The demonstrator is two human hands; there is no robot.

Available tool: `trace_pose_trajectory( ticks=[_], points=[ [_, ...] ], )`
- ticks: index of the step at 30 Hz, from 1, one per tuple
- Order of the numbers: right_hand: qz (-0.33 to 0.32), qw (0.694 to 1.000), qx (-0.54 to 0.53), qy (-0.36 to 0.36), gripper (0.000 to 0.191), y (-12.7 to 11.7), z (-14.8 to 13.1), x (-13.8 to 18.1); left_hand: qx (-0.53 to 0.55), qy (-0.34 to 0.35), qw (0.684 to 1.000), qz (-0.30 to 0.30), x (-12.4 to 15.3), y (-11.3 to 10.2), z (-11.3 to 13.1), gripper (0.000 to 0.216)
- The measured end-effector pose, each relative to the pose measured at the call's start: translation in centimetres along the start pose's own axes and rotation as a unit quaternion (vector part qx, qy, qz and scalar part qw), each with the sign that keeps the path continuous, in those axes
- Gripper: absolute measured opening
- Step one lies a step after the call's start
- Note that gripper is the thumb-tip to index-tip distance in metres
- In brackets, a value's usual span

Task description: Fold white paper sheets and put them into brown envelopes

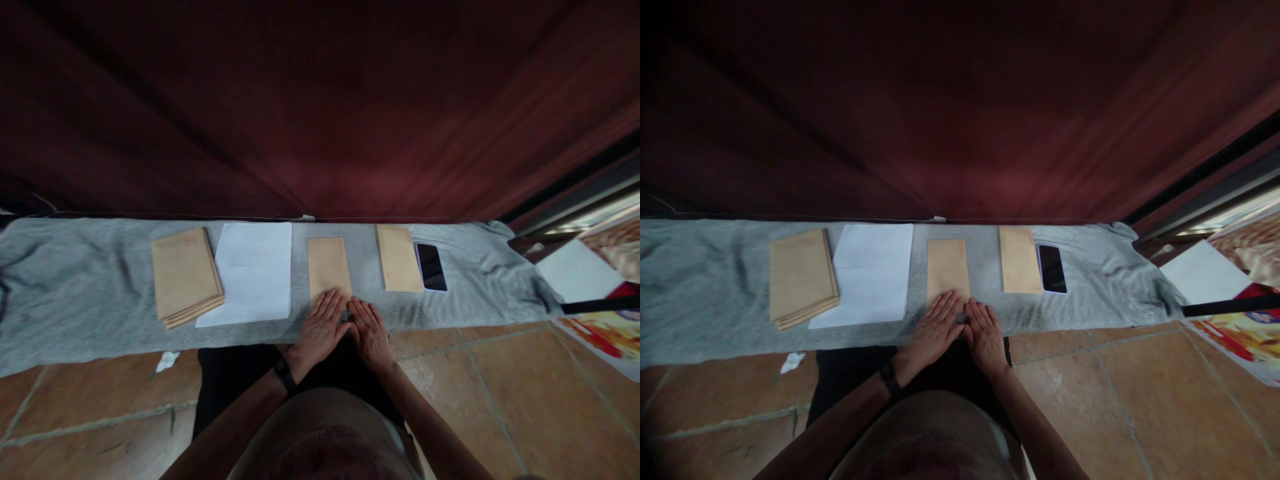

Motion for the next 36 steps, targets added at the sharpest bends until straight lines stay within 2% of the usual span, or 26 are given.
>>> trace_pose_trajectory(
  ticks=[3, 6, 13, 19, 24, 29, 36],
  points=[
    [-0.002, 1.0, 0.001, 0.001, 0.055, 0.0, 0.1, 0.0, 0.005, -0.008, 1.0, -0.006, -1.8, 1.0, 1.0, 0.064],
    [-0.001, 1.0, -0.003, 0.003, 0.055, -0.1, 0.1, 0.0, 0.002, -0.016, 1.0, -0.007, -2.3, 1.7, 1.1, 0.068],
    [0.022, 1.0, -0.02, -0.002, 0.051, -0.4, -0.1, 0.0, -0.022, -0.049, 0.999, 0.004, -0.6, 1.5, -1.0, 0.072],
    [0.01, 0.999, -0.027, 0.022, 0.048, -0.9, -0.4, -0.5, -0.039, -0.093, 0.995, -0.011, 1.6, 1.5, -2.7, 0.073],
    [0.016, 0.999, -0.031, 0.027, 0.05, -0.4, -0.8, -2.3, -0.046, -0.094, 0.994, -0.02, 2.0, 1.4, -2.8, 0.073],
    [-0.013, 1.0, -0.017, 0.014, 0.051, 1.0, -1.5, -4.2, -0.042, -0.077, 0.996, -0.025, 1.9, 1.0, -2.6, 0.07],
    [0.005, 0.999, 0.02, 0.029, 0.058, 1.0, -0.8, -3.6, -0.018, -0.08, 0.996, -0.023, 2.0, 1.0, -2.8, 0.067]
  ],
)
Point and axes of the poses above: each hand's wrist, its own x-axis away from the middle knuckle, its own y-axis out of the palm, z = x × y, the point moved 8 cm from there along -x, towards the middle knuckle, and after that the axes turned 12 degrees about -x, right-handed, at the moved point
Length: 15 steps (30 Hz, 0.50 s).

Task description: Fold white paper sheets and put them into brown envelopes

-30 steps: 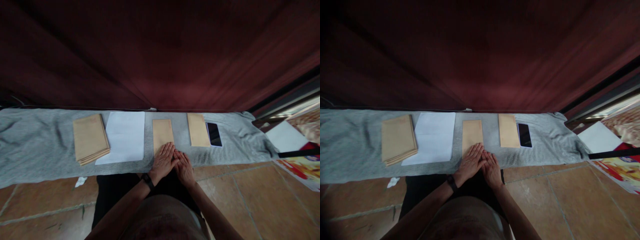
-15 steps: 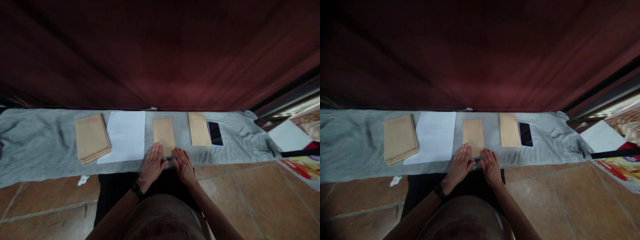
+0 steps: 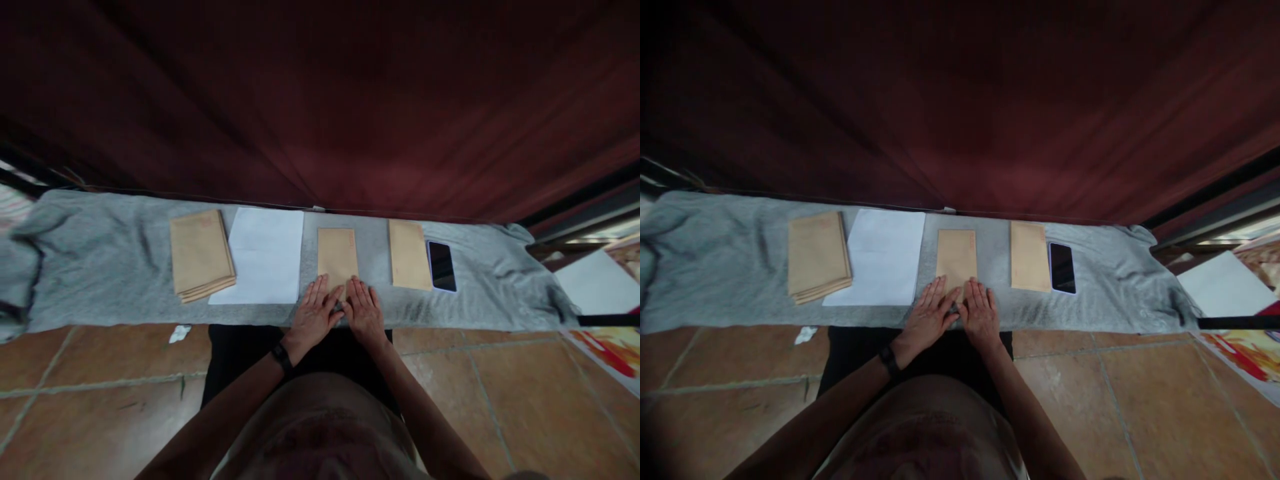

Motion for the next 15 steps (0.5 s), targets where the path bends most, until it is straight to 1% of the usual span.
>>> trace_pose_trajectory(
  ticks=[5, 11, 15],
  points=[
    [0.007, 1.0, 0.015, 0.001, 0.06, -0.4, 0.5, 0.8, 0.009, -0.002, 1.0, -0.005, 0.0, 0.1, 0.0, 0.064],
    [0.024, 0.999, 0.016, 0.026, 0.06, -1.0, 1.3, 1.5, 0.008, 0.0, 1.0, -0.001, 0.1, 0.1, 0.1, 0.065],
    [0.017, 0.999, 0.007, 0.027, 0.059, -0.9, 0.7, 1.5, 0.004, -0.002, 1.0, -0.001, 0.1, 0.1, 0.1, 0.064]
  ],
)
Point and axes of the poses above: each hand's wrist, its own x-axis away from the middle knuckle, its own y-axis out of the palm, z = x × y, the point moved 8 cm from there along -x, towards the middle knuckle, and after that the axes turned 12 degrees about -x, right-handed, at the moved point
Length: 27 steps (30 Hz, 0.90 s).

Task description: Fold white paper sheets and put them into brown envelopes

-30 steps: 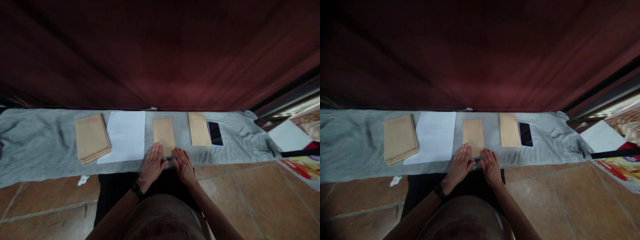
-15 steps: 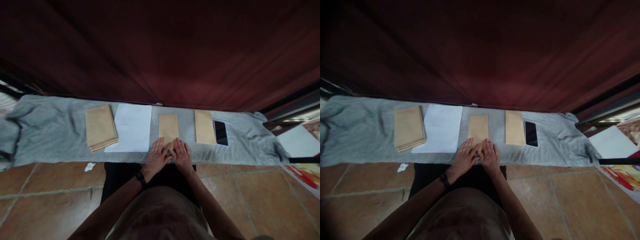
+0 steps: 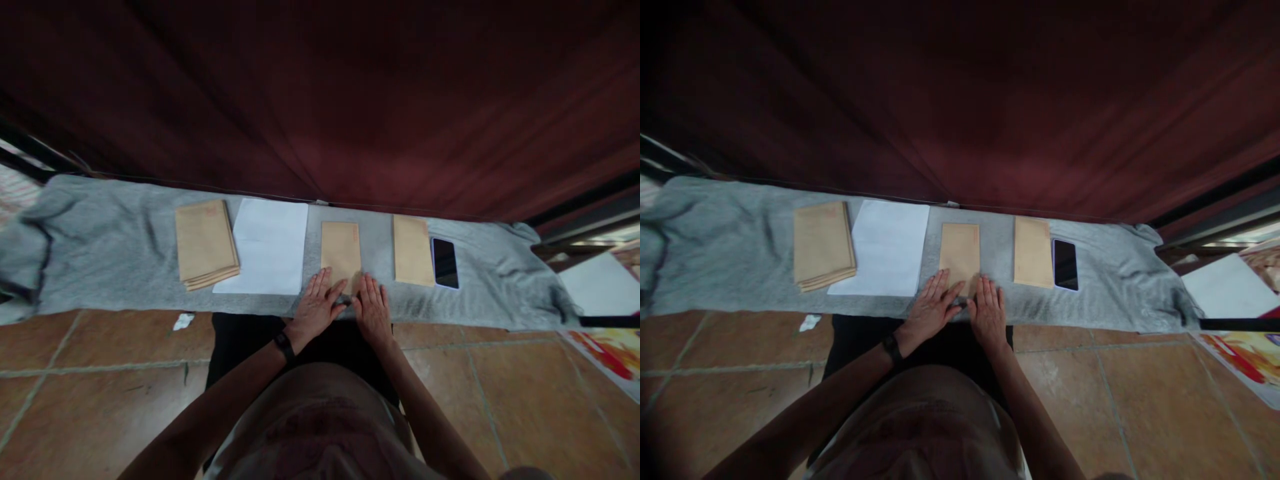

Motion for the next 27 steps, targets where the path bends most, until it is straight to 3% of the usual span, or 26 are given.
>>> trace_pose_trajectory(
  ticks=[6, 20, 27],
  points=[
    [-0.042, 0.999, -0.014, -0.028, 0.057, 0.6, -1.5, 0.6, 0.001, 0.002, 1.0, 0.0, -0.1, -0.1, -0.1, 0.065],
    [-0.003, 1.0, -0.006, 0.0, 0.054, -0.9, 0.3, 1.5, -0.024, -0.004, 1.0, 0.01, 0.8, 0.1, -0.4, 0.07],
    [0.082, 0.985, -0.08, 0.131, 0.033, -1.6, 2.1, -0.9, -0.03, -0.006, 0.999, 0.01, 0.6, -0.2, -0.3, 0.066]
  ],
)
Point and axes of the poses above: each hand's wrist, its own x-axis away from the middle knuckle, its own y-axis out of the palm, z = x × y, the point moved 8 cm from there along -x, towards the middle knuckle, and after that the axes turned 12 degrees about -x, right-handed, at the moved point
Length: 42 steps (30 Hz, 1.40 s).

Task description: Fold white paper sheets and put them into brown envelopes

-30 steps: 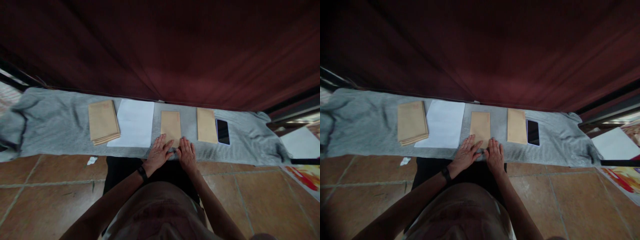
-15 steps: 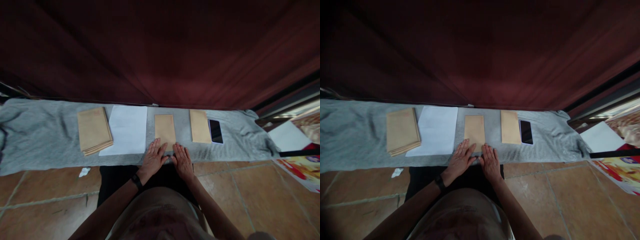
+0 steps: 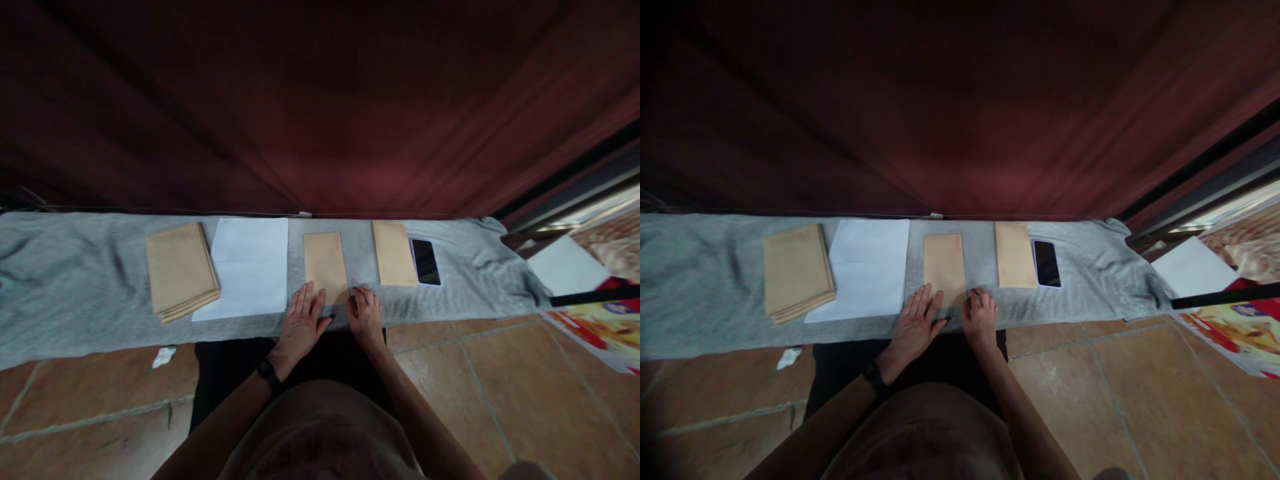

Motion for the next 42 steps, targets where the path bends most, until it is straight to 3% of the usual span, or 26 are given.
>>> trace_pose_trajectory(
  ticks=[4, 9, 13, 16, 18, 19, 23, 25, 27, 29, 32, 34, 36, 39, 40, 42],
  points=[
    [0.017, 0.981, -0.182, 0.065, 0.022, 0.3, 0.8, -1.5, -0.001, -0.015, 1.0, 0.0, -0.3, -0.5, 0.0, 0.063],
    [0.007, 0.863, -0.467, 0.191, 0.032, 1.2, 1.3, -1.7, -0.005, -0.056, 0.998, 0.002, -1.7, -1.8, -0.2, 0.053],
    [-0.011, 0.831, -0.523, 0.189, 0.038, 0.7, -0.8, -2.1, 0.045, -0.086, 0.995, 0.004, -3.5, -3.4, -1.0, 0.038],
    [-0.015, 0.814, -0.546, 0.198, 0.044, 0.6, -1.7, -2.3, 0.178, -0.146, 0.972, 0.04, -4.4, -5.0, -2.5, 0.03],
    [-0.014, 0.807, -0.543, 0.231, 0.052, 0.8, -1.4, -2.2, 0.325, -0.225, 0.916, 0.07, -4.4, -5.5, -3.9, 0.031],
    [-0.021, 0.801, -0.542, 0.253, 0.057, 1.2, -1.2, -1.9, 0.41, -0.267, 0.868, 0.078, -4.2, -5.3, -4.4, 0.035],
    [-0.096, 0.778, -0.556, 0.275, 0.058, 2.8, -1.8, -1.1, 0.695, -0.386, 0.602, 0.075, -3.2, -2.2, -3.0, 0.044],
    [-0.106, 0.786, -0.556, 0.251, 0.051, 3.2, -2.1, -1.1, 0.757, -0.418, 0.5, 0.049, -2.6, -0.3, -1.2, 0.044],
    [-0.086, 0.804, -0.54, 0.234, 0.045, 3.3, -1.7, -1.4, 0.785, -0.436, 0.44, 0.025, -2.0, 1.2, 0.4, 0.042],
    [-0.072, 0.825, -0.514, 0.226, 0.042, 3.4, -0.9, -1.5, 0.796, -0.438, 0.418, 0.004, -1.5, 2.1, 1.3, 0.039],
    [-0.077, 0.852, -0.473, 0.212, 0.038, 3.6, 0.2, -1.6, 0.796, -0.415, 0.438, -0.054, -0.7, 2.9, 1.9, 0.039],
    [-0.077, 0.874, -0.435, 0.204, 0.036, 3.3, 0.9, -1.5, 0.773, -0.38, 0.498, -0.103, -0.2, 2.9, 1.9, 0.041],
    [-0.068, 0.903, -0.381, 0.187, 0.036, 2.7, 1.4, -1.4, 0.704, -0.333, 0.617, -0.11, 0.3, 2.3, 1.2, 0.043],
    [-0.048, 0.943, -0.293, 0.151, 0.032, 1.7, 1.5, -1.5, 0.504, -0.192, 0.842, -0.029, 0.1, -0.5, 0.3, 0.037],
    [-0.046, 0.951, -0.269, 0.143, 0.031, 1.6, 1.4, -1.5, 0.424, -0.126, 0.897, -0.004, 0.0, -1.5, 0.7, 0.036],
    [-0.047, 0.962, -0.232, 0.137, 0.032, 1.5, 1.4, -1.5, 0.273, -0.022, 0.962, 0.015, 0.3, -2.1, 1.9, 0.045]
  ],
)
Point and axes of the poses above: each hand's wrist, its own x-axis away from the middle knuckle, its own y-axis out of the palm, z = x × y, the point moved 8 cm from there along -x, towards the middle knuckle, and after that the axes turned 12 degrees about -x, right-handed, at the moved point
